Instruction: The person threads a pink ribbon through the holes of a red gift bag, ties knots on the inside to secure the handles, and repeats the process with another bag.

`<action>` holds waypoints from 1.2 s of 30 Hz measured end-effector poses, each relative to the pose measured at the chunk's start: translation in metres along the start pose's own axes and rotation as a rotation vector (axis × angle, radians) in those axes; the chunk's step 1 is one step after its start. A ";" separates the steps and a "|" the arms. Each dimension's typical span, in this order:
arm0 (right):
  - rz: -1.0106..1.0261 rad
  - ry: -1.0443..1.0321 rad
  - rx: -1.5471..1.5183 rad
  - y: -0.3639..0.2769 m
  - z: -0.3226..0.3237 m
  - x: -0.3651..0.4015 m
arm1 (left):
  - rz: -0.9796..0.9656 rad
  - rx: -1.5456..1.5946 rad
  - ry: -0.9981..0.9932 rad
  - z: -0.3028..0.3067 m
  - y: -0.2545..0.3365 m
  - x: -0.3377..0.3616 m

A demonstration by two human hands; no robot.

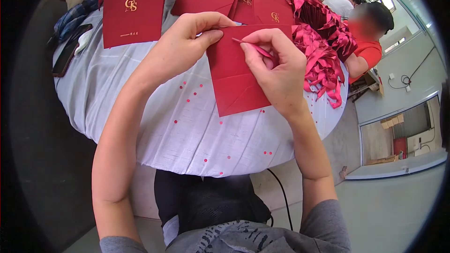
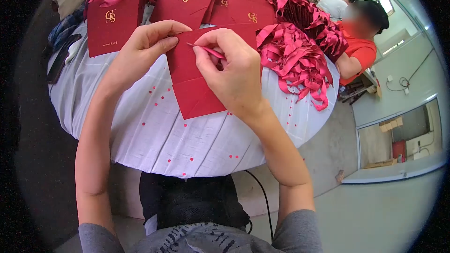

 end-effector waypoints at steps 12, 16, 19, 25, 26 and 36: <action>0.134 0.102 0.085 -0.013 0.004 0.007 | 0.025 0.022 0.011 -0.003 0.014 0.003; 0.155 0.140 0.109 -0.020 0.006 0.010 | -0.037 -0.019 0.067 -0.001 0.018 0.002; 0.236 0.173 0.234 -0.032 0.004 0.014 | -0.137 -0.033 0.158 0.003 0.025 0.006; 0.197 0.157 0.381 -0.043 -0.002 0.012 | -0.386 -0.403 0.189 -0.002 0.069 0.013; 0.167 0.134 0.369 -0.043 -0.002 0.011 | -0.397 -0.362 0.225 -0.002 0.074 0.013; -0.097 0.078 0.006 -0.015 0.003 0.005 | -0.341 -0.330 0.307 0.009 0.065 0.014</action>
Point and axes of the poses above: each hand's wrist, its own x-axis away from the middle knuckle, its own z-axis out of the back of the hand, y = z × x, the point moved 10 cm from there along -x, towards the middle knuckle, and after that the axes turned 9 degrees about -z, right-handed, at the moved point
